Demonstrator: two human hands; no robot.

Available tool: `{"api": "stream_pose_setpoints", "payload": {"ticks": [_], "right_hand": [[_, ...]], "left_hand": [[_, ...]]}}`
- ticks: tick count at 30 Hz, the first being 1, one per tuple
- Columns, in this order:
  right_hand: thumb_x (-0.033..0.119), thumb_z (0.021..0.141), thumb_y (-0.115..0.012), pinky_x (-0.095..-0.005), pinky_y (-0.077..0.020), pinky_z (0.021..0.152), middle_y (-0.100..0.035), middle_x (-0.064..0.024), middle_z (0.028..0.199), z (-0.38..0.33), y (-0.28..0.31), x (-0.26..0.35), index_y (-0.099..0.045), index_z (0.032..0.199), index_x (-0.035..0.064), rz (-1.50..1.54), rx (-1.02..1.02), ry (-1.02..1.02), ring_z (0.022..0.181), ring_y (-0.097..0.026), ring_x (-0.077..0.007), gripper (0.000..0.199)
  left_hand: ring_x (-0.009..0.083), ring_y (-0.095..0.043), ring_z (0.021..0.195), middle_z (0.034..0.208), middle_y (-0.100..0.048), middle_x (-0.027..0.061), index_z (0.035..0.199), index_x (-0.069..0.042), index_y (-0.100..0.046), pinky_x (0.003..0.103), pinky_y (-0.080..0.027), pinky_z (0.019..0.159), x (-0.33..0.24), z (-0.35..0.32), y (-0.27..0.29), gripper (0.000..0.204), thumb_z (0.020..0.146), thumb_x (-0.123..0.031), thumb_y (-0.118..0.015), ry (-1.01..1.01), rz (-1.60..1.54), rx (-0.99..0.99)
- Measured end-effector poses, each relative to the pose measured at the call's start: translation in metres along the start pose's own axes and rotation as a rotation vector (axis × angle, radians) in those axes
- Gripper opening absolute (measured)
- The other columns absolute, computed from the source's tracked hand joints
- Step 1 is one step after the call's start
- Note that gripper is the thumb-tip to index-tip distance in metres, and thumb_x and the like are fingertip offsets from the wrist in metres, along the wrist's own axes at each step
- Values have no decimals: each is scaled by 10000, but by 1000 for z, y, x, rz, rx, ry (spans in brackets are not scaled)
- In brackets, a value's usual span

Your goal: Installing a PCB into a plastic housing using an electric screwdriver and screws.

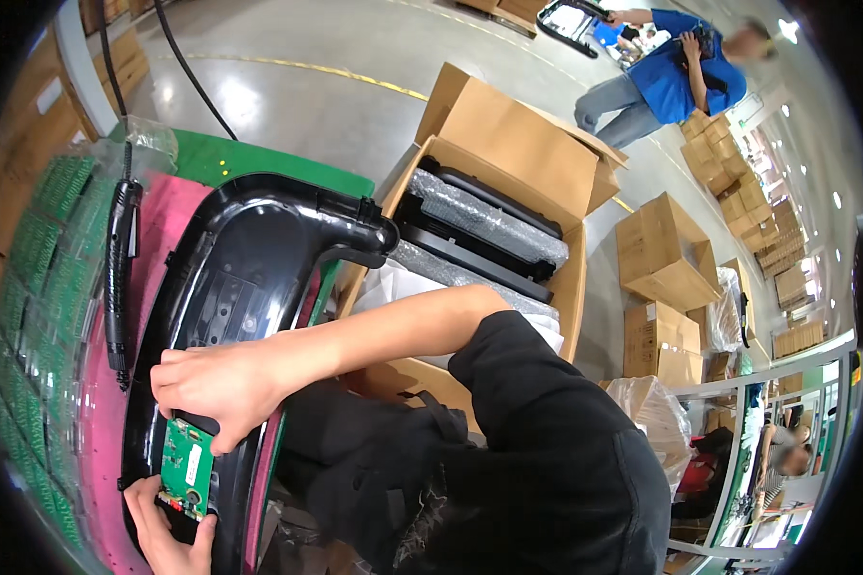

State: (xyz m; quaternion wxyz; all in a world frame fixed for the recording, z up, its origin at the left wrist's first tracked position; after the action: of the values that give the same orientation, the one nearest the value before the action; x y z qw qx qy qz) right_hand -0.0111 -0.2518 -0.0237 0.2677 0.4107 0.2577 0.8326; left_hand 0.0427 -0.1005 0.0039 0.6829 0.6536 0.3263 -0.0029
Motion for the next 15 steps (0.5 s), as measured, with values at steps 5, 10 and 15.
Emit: {"api": "stream_pose_setpoints", "payload": {"ticks": [5,10,15], "right_hand": [[266,572,-812,-372,-441,871,-525,-149,1038,5,-1,-3,-584,1057,-54,-2,18,-22,986,-475,-296,625],[275,580,-819,-375,-435,895,-529,-156,1060,3,-5,-2,-583,1075,-56,-12,17,-8,1009,-477,-301,641],[271,597,-818,-373,-430,919,-534,-163,1091,-1,-2,-1,-572,1108,-59,-19,39,-33,1038,-482,-305,655]], "left_hand": [[357,-503,1109,1191,-483,185,1255,-24,-499,414,-443,916,2,2,4,580,767,-180,-771,-9,-17,21],[354,-494,1115,1205,-472,187,1268,-25,-489,421,-433,924,4,-3,0,595,770,-191,-771,-11,-18,31],[254,-463,956,1146,-446,123,1210,-16,-471,308,-377,775,5,-6,-10,619,633,-31,-694,-24,-58,-53]]}}
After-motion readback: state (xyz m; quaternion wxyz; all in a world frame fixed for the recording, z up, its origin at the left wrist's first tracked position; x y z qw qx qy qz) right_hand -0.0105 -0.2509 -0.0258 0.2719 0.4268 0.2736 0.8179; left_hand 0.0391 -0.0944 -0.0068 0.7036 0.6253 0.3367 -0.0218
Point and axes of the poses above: each hand's wrist, its own z-axis towards the middle knuckle, its own y-axis out of the back of the hand, x = y × z, the point moved 9 cm from there along z, towards the middle knuckle
